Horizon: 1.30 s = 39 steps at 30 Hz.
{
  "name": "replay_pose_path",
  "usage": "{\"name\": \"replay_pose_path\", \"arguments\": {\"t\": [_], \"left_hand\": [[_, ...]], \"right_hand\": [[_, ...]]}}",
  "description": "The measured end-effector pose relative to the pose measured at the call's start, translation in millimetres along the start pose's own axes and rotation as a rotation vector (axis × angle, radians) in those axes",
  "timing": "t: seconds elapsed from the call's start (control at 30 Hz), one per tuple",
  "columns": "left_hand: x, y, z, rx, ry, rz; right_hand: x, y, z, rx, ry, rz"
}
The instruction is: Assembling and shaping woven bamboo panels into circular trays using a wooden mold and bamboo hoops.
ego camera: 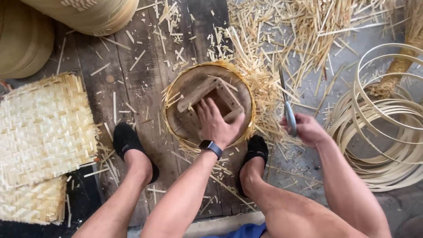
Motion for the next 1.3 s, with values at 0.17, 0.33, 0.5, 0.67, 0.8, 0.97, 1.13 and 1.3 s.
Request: {"name": "replay_pose_path", "arguments": {"t": [0.17,0.33,0.5,0.67,0.8,0.97,1.13,1.3], "left_hand": [[8.4,-13.3,27.5,-0.68,0.392,0.021],[-14.1,-17.2,9.7,-0.644,0.236,0.07],[-15.2,-20.2,4.1,-0.656,0.26,0.147],[-5.8,-20.6,6.2,-0.596,0.198,0.145],[-9.8,-22.0,5.3,-0.592,0.225,0.141],[-9.2,-12.4,2.8,-0.474,0.169,0.205],[-1.3,-4.7,-5.0,-0.308,0.108,0.265],[-10.6,0.8,-1.5,-0.357,0.118,0.268]], "right_hand": [[25.0,76.0,69.2,0.227,0.489,-0.094],[39.8,58.5,130.0,-0.289,0.884,-0.355],[48.5,43.6,146.3,-0.362,1.031,-0.478],[29.3,6.8,101.4,-0.118,1.122,-0.298],[34.1,22.1,178.7,-0.603,1.154,-0.718],[18.7,-8.9,135.4,-0.329,1.189,-0.465],[16.5,5.4,129.2,-0.434,1.232,-0.532],[38.9,25.9,186.7,-0.754,1.213,-0.733]]}}
Point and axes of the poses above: each hand's wrist, its own y-axis away from the middle knuckle, its own x-axis out of the palm, z = x × y, the point moved 9 cm from there along -y, towards the middle knuckle, and after that the axes turned 11 degrees about y, right-handed, at the moved point
